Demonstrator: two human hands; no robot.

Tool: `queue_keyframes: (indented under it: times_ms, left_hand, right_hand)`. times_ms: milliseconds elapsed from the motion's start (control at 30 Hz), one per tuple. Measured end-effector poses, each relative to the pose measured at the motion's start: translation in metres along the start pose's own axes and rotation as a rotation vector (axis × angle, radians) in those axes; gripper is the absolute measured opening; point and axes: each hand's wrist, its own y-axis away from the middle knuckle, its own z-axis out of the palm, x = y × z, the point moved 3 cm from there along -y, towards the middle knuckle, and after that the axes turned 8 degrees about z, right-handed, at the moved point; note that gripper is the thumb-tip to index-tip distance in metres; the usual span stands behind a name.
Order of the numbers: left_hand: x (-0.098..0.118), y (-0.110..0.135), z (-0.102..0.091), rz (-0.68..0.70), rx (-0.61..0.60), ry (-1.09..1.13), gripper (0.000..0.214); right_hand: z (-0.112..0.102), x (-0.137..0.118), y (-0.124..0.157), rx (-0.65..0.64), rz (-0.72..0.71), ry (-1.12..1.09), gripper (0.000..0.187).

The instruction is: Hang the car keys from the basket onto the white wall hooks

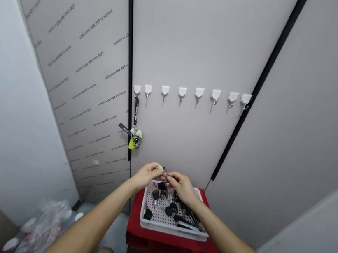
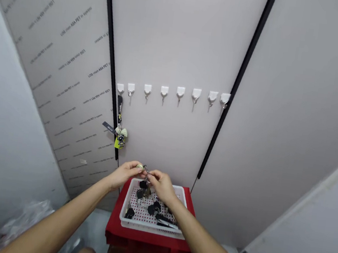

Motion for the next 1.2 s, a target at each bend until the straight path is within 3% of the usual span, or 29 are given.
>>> queue_keyframes:
  times_ms: [167,267,333,400,500,700,900,1200]
  left_hand:
    - [0.009,-0.007,-0.034,0.114,0.189,-0.154,0.02]
    - [0.029,-0.016,-0.046,0.246,0.299,-0.245,0.025]
    - [0.048,-0.024,-0.046,0.364,0.309,-0.251,0.028]
    - [0.067,-0.035,-0.045,0.428,0.261,-0.225,0.026]
    - [0.086,-0.053,-0.049,0.408,0.243,-0.142,0.025]
    - [0.114,-0.084,-0.08,0.508,0.482,0.133,0.021]
    - [0.132,-0.109,-0.094,0.435,0.584,0.258,0.023]
    - [0.118,-0.115,-0.096,0.34,0.636,0.115,0.019]
  right_hand:
    - [-0.014,-0.044,-0.021,0.012,0.029,-0.033,0.019]
    - [-0.017,-0.084,-0.04,0.027,-0.021,0.007,0.016]
    - [-0.016,-0.111,-0.055,0.041,-0.046,0.036,0.014]
    - [-0.013,-0.136,-0.07,0.074,-0.058,0.02,0.012]
    - [-0.008,-0.167,-0.093,0.143,-0.044,-0.049,0.011]
    - [0.002,-0.209,-0.128,0.226,-0.025,-0.118,0.013]
    - [0.0,-0.221,-0.157,0.402,-0.041,-0.054,0.008]
    - [-0.002,-0.191,-0.177,0.435,-0.019,0.116,0.013]
